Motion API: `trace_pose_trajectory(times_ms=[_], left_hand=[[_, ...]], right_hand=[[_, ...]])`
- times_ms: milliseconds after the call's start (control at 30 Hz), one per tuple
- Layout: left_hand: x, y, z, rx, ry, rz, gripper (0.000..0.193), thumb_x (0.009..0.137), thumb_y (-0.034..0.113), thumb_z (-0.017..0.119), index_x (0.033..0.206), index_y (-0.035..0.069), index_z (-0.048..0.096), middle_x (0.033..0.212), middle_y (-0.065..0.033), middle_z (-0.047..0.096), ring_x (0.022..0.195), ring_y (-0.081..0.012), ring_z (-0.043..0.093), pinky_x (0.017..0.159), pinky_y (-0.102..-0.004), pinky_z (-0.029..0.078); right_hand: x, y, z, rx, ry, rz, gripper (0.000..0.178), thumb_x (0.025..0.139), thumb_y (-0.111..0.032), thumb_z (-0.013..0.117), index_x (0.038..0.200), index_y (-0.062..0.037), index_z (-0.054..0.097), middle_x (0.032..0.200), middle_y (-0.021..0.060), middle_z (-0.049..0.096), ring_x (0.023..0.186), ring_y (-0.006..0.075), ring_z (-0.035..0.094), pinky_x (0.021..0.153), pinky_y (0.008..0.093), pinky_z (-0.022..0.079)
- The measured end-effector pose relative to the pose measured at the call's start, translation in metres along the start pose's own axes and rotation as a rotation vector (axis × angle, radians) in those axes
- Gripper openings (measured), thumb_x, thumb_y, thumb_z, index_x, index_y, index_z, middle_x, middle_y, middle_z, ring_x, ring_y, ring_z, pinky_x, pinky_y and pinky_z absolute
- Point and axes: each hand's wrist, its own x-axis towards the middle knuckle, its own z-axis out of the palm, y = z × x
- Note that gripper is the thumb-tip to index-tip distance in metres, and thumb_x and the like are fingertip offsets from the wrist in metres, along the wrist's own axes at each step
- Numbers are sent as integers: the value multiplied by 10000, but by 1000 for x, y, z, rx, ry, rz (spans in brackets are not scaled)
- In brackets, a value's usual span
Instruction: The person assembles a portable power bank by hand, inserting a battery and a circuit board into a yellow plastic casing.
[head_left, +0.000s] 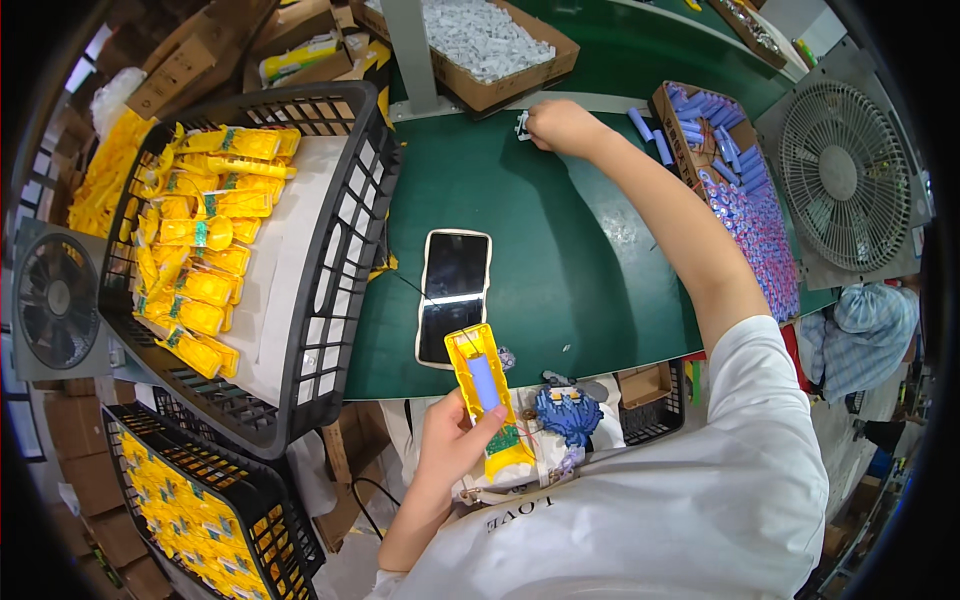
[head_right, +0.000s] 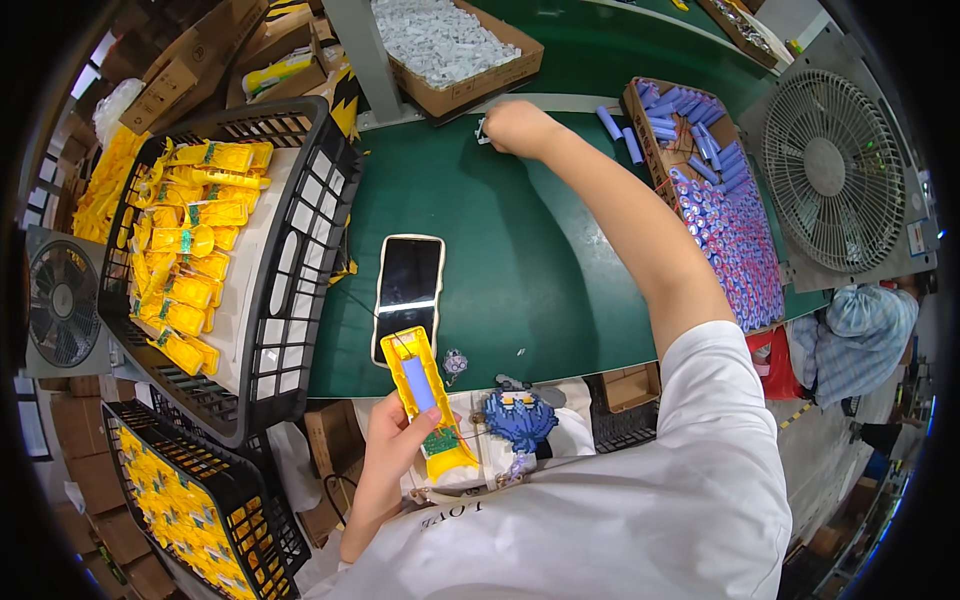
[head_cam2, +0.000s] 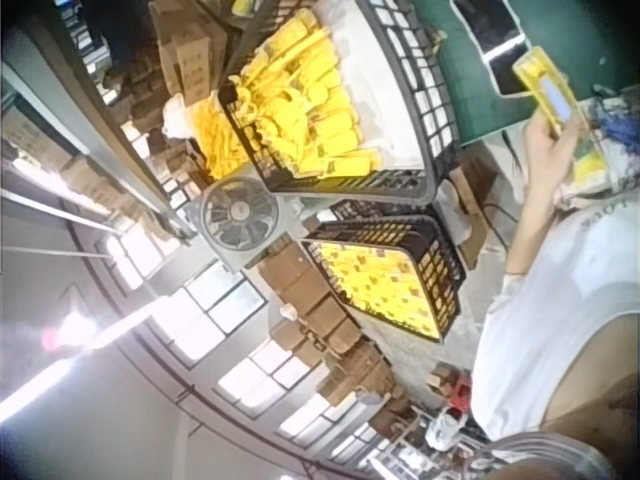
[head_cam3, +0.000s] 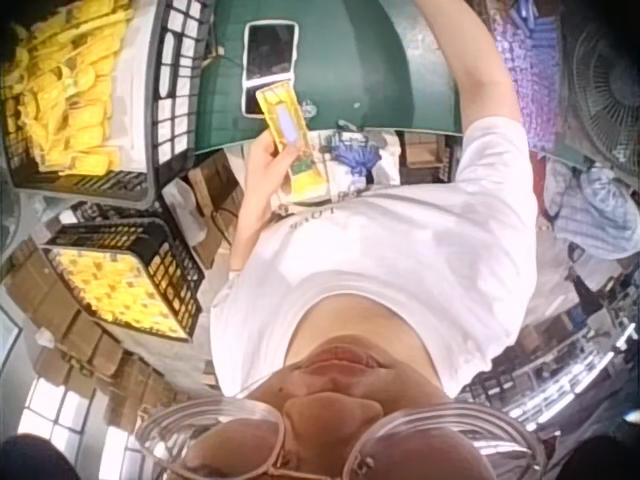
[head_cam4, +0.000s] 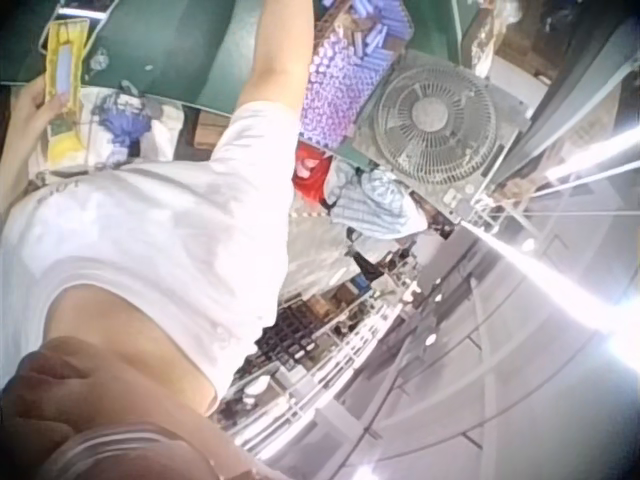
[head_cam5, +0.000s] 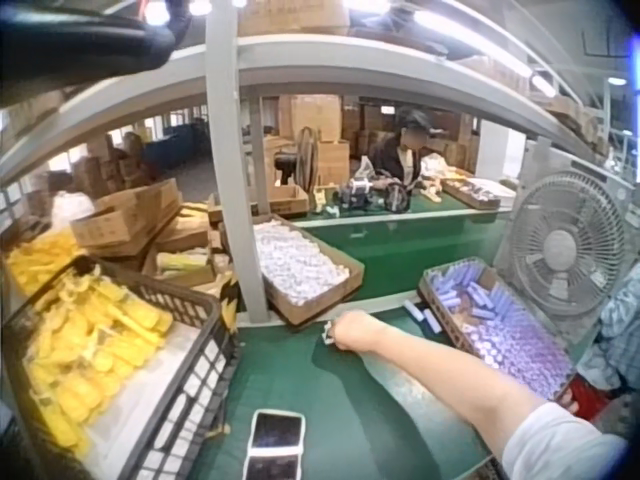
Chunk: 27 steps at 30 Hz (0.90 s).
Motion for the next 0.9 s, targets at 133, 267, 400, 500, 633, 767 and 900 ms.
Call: trace_pose_trajectory(times_ms=[133,267,400,500,633,767,900], left_hand=[[0,-1,1,-5,1,24,162,808,37,603,961,-2,564,857,-35,612,765,-78,571,675,-222,453],[-1,0,4,-5,56,43,168,802,49,606,956,-6,566,830,-26,608,738,-62,556,644,-209,443],[2,-5,2,161,110,126,180,783,86,626,928,-8,577,767,-12,607,651,-35,524,553,-188,412],[4,-4,4,240,143,127,180,776,91,635,921,-2,583,746,-3,606,600,-19,494,507,-183,386],[5,-5,7,224,176,182,181,766,98,647,911,5,591,710,10,602,538,-4,446,455,-179,336],[3,-7,5,302,179,194,184,762,108,657,906,10,597,690,16,600,522,-2,437,444,-180,328],[1,-5,11,305,215,221,186,760,124,665,898,17,599,668,16,596,506,-5,432,435,-184,326]], right_hand=[[-11,-5,10,69,166,50,124,754,-134,561,781,-18,594,830,132,600,787,312,580,684,396,478],[-33,-55,-8,870,306,325,119,825,-112,533,833,1,569,806,85,600,721,194,594,642,311,478],[-80,-128,-70,1545,169,348,169,865,-88,523,982,-7,614,797,25,614,699,68,559,604,209,457],[-111,-170,-96,1870,95,431,100,825,-22,569,908,19,608,820,58,634,720,95,596,628,210,472],[-126,-187,-102,2012,86,529,60,783,11,615,828,38,584,816,76,631,747,119,610,675,217,483],[-126,-206,-85,1921,197,502,66,765,-25,655,798,17,616,903,73,611,797,113,583,693,219,470],[-124,-222,-84,1838,231,540,73,759,-68,675,773,-5,640,981,61,574,853,103,551,699,219,451]])
